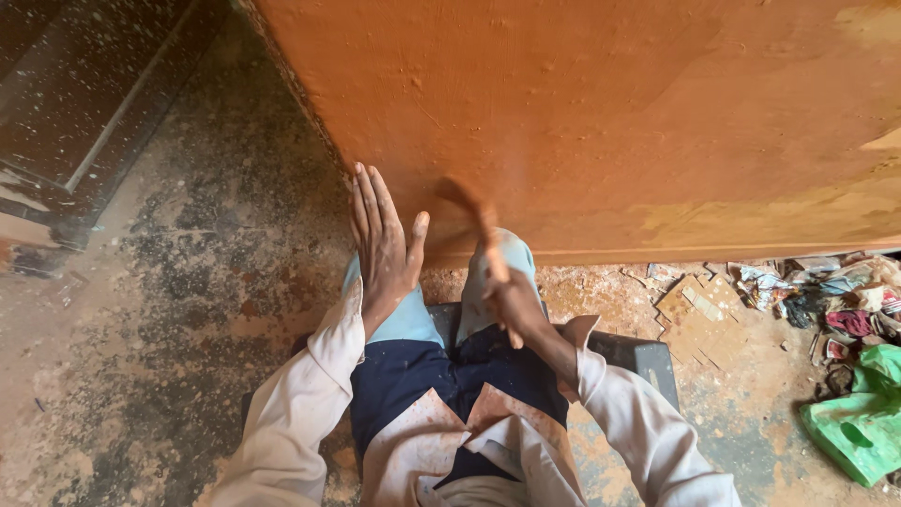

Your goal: The person sits on a low stool and uses a wide brush to apply orange paint to a large wooden panel. The left hand rests on the panel for stability while the right hand makes repeated horizontal strokes. The person briefly dips the brush into a small container on the floor to reload paint, then resumes brushing.

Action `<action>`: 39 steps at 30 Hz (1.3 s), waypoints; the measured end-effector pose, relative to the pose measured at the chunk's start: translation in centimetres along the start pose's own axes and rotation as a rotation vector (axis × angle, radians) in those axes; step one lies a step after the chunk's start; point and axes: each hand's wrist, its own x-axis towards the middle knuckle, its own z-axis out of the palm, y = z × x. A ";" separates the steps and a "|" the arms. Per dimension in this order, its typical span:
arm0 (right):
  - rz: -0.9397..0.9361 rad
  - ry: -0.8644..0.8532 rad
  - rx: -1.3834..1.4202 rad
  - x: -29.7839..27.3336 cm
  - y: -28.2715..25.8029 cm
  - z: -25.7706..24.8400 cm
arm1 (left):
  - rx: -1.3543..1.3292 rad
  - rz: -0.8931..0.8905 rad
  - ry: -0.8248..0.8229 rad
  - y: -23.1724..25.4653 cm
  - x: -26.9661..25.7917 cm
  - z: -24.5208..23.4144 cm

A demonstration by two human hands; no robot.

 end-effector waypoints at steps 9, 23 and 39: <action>-0.143 0.603 0.824 0.1 -2.5 -7.8 | -0.026 -0.041 0.035 -0.4 0.5 -0.4; -0.175 0.050 0.161 -2.2 -3.2 -3.3 | -0.076 -0.090 0.070 -1.1 1.1 -1.2; -0.159 0.170 0.125 -2.5 -5.3 -7.0 | -0.032 0.076 0.126 -1.2 1.9 -2.8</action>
